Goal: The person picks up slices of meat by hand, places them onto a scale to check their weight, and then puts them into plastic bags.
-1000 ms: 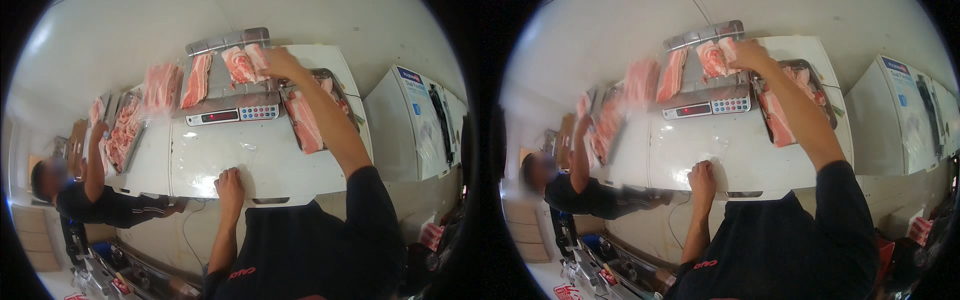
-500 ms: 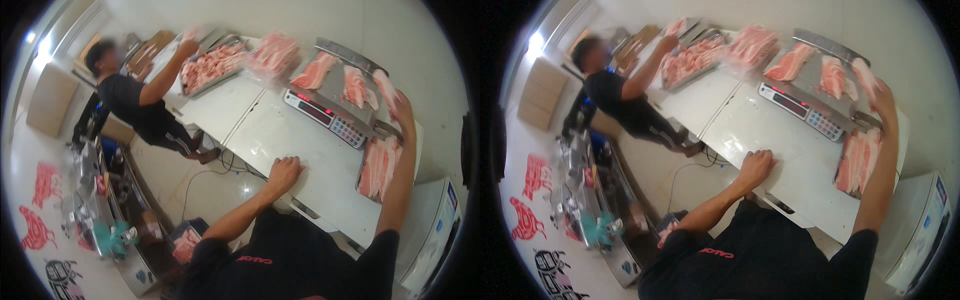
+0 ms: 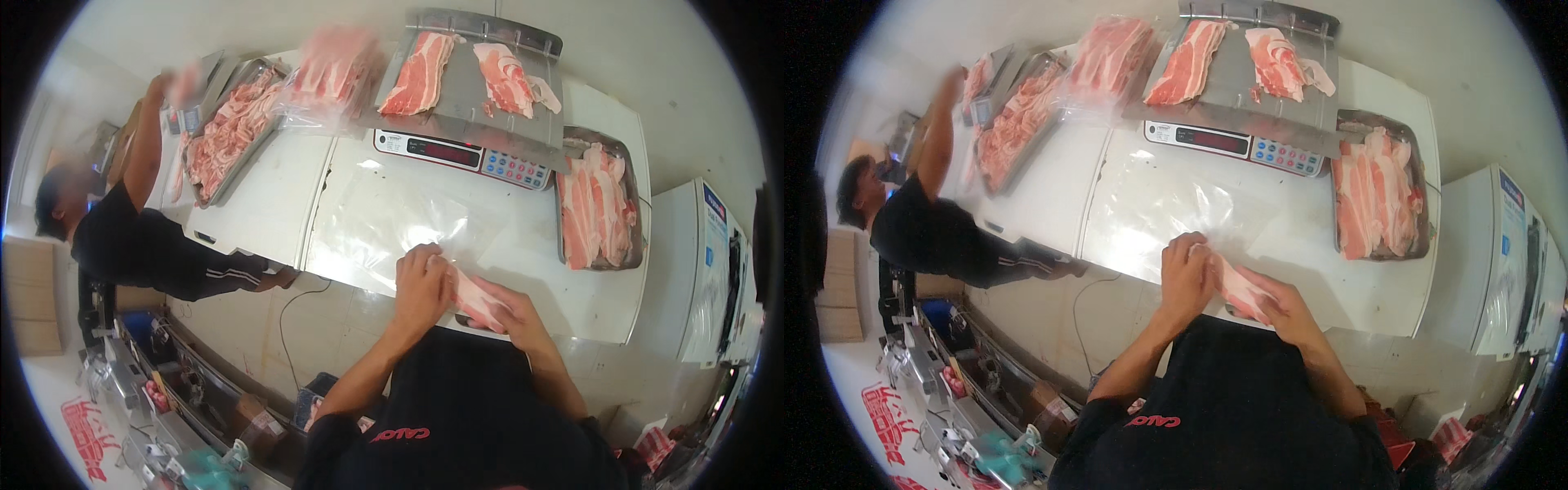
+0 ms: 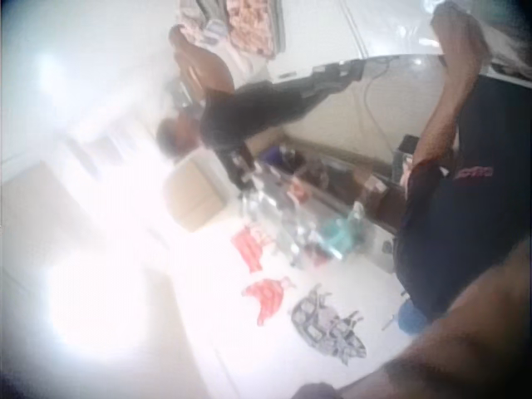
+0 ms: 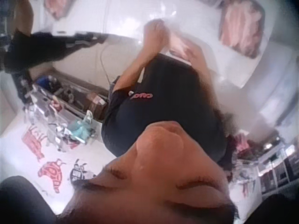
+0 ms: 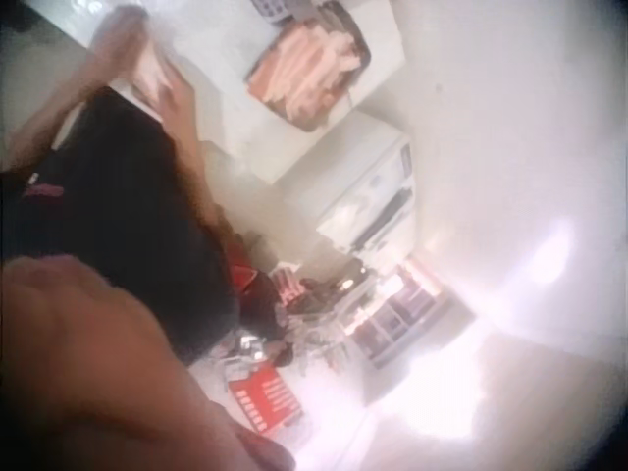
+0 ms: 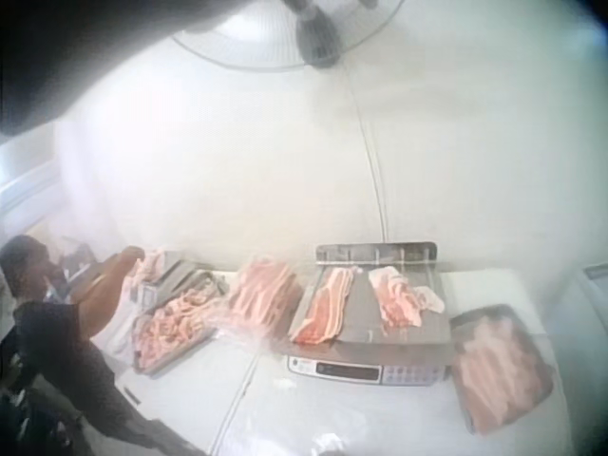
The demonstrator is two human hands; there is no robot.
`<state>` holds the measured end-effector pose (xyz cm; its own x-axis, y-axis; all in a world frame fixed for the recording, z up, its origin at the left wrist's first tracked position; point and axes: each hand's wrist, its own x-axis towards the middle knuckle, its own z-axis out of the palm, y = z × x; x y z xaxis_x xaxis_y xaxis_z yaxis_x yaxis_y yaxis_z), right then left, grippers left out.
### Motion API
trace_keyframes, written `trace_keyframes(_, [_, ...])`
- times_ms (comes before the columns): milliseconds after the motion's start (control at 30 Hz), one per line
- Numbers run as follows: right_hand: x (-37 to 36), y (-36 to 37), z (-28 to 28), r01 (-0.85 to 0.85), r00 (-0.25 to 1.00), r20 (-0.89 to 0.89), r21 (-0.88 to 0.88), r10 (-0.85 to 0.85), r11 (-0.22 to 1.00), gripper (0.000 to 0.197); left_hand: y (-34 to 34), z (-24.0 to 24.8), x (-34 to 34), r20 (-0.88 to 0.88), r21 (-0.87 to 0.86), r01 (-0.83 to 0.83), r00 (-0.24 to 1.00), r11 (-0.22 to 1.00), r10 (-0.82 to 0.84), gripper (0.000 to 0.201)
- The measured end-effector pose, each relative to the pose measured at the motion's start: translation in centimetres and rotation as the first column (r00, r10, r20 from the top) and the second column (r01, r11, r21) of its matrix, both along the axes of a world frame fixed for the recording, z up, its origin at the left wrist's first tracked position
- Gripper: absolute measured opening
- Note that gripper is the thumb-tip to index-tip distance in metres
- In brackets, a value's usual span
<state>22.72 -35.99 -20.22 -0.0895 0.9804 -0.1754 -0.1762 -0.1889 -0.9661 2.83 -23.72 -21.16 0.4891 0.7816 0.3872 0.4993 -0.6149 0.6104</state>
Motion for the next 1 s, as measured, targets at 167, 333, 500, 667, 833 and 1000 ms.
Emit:
trace_keyframes(167, [-1.6,3.2,-5.9,0.128,0.766,-0.599,-0.213,-0.233,0.969,0.033,-0.4,1.3,3.8,0.067,0.043,0.443,0.893,0.895,-0.445,0.028])
trace_keyframes(333, [-7.2,7.4,-4.4,0.15,0.954,0.191,0.358,-0.229,0.922,0.03,0.5,-1.3,-1.4,0.082,0.053,0.584,0.806,0.81,-0.586,0.038])
trace_keyframes(500, [-11.7,11.3,-5.3,0.092,0.801,0.409,0.637,-0.437,0.765,0.028,9.9,-6.5,-9.6,-0.239,0.356,0.38,0.92,0.854,-0.31,0.045])
trace_keyframes(667, [-15.6,16.0,-6.5,-0.152,0.747,0.391,0.888,-0.537,0.434,0.028,15.6,-2.8,-12.8,-0.512,0.595,0.225,0.846,0.772,0.148,0.05])
trace_keyframes(833, [-10.0,3.2,1.8,0.152,0.928,0.319,0.142,-0.191,0.978,0.021,14.6,-5.5,-14.4,-0.556,0.188,0.029,0.827,0.982,0.082,0.067])
trace_keyframes(1000, [0.6,12.3,14.7,0.5,0.113,0.667,0.602,-0.736,0.622,0.019,14.9,-3.4,-10.8,-0.429,0.18,0.044,0.902,0.983,0.038,0.072])
